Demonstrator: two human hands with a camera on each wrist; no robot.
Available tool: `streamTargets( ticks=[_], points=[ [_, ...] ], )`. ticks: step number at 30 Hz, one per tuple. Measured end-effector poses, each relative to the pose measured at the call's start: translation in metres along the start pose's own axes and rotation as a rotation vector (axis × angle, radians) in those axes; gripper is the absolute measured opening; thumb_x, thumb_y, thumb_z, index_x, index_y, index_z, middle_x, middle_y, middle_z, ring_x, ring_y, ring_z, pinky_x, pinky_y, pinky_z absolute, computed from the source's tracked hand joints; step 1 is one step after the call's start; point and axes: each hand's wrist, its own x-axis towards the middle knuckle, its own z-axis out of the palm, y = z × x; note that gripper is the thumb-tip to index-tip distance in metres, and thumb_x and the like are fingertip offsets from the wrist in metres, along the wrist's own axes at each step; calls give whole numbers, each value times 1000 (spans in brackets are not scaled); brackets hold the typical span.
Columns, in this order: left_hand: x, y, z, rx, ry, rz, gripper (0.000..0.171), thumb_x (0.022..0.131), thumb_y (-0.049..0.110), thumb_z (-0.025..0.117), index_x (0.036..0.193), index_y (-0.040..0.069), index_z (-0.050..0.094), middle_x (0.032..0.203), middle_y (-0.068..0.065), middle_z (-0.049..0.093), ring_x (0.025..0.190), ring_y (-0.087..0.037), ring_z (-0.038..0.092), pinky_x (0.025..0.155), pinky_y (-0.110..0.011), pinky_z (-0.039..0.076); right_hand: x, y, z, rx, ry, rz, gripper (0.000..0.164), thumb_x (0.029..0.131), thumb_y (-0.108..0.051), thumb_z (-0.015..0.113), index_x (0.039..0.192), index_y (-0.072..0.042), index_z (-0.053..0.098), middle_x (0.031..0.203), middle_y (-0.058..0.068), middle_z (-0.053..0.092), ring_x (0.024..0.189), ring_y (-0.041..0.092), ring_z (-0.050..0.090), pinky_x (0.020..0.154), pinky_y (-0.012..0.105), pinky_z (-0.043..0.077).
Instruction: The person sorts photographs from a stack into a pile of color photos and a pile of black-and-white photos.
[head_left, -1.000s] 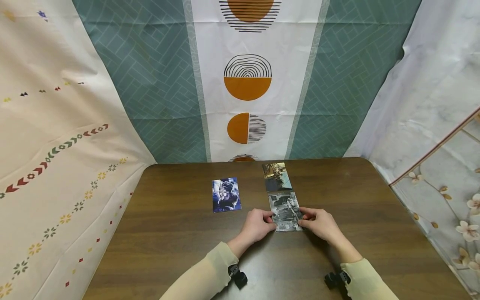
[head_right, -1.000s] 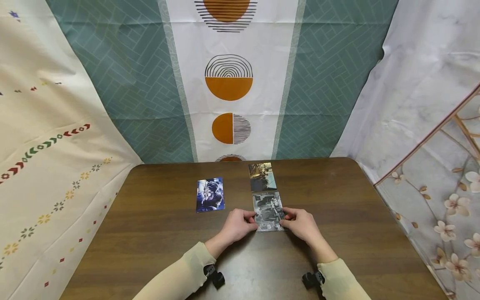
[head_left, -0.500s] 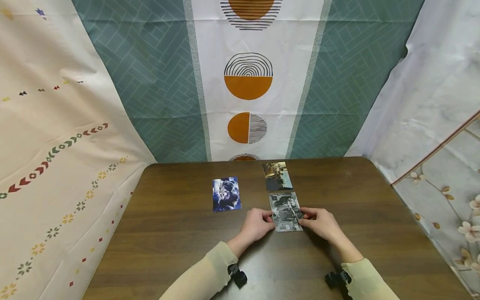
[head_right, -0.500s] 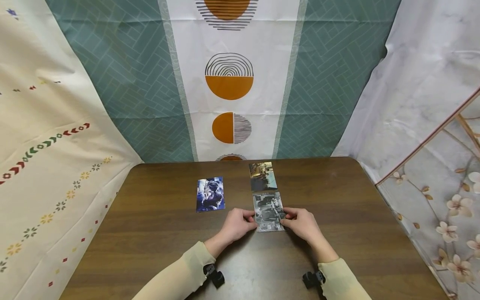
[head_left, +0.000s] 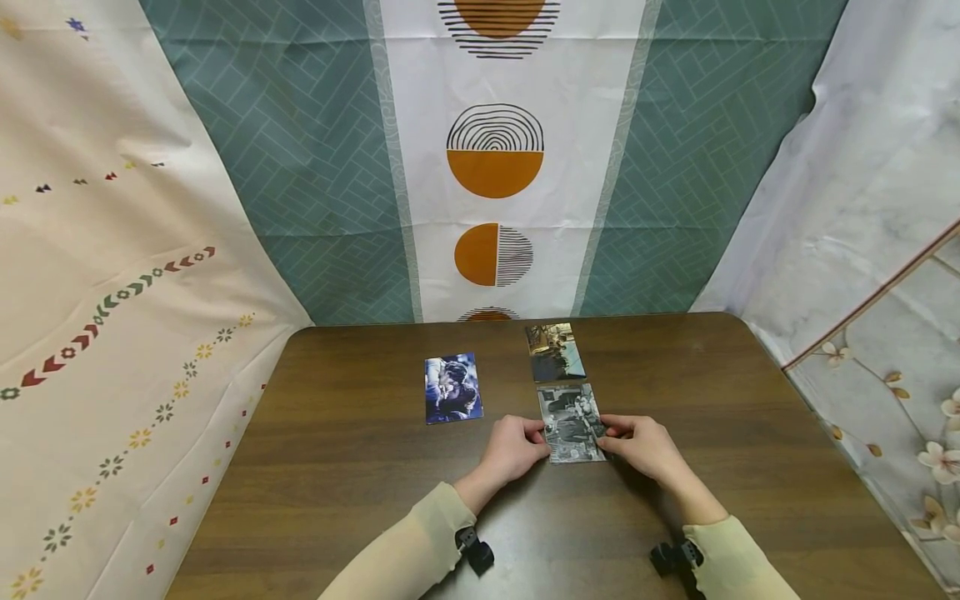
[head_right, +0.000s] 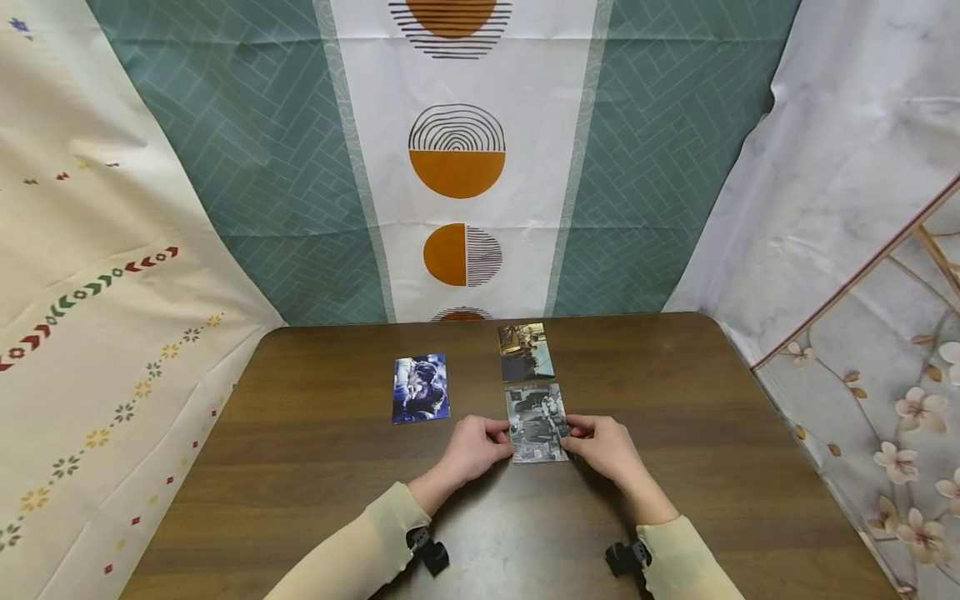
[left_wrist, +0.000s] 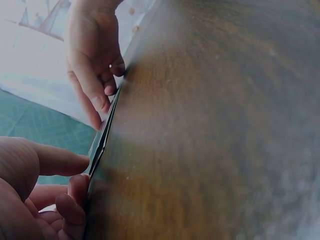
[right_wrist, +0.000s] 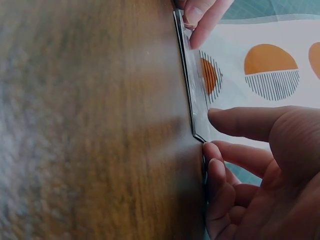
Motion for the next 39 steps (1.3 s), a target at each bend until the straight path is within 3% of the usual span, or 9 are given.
streamTargets(
  ticks=[12, 20, 29, 39],
  points=[
    [0, 0, -8, -157, -18, -55, 39, 81, 2, 85, 118, -6, 79, 78, 3, 73, 73, -2, 59, 77, -24, 51, 5, 0, -5, 2, 4, -8, 48, 95, -24, 81, 136, -1, 72, 105, 3, 75, 99, 25, 68, 84, 42, 52],
    [0, -6, -23, -234, -5, -91, 45, 82, 2, 84, 125, -8, 75, 80, 2, 72, 63, -5, 57, 59, -23, 47, 10, -10, -5, -2, 10, -37, 51, 96, -26, 81, 138, 0, 70, 107, 3, 75, 101, 25, 68, 83, 42, 52],
    [-2, -27, -53, -274, 26, -128, 46, 88, 4, 80, 133, -4, 72, 87, 1, 70, 57, -12, 58, 46, -24, 46, 20, -28, 8, 32, 1, -88, 48, 96, -22, 80, 138, 0, 70, 103, 3, 75, 98, 24, 68, 79, 39, 52],
    [-9, -51, -94, -226, 114, -146, 41, 91, 9, 81, 130, -2, 74, 91, -3, 69, 67, -13, 57, 55, -27, 47, 33, -55, 33, 110, -21, -119, 45, 98, -17, 78, 139, -2, 71, 103, 1, 74, 97, 22, 69, 78, 37, 54]
  ],
)
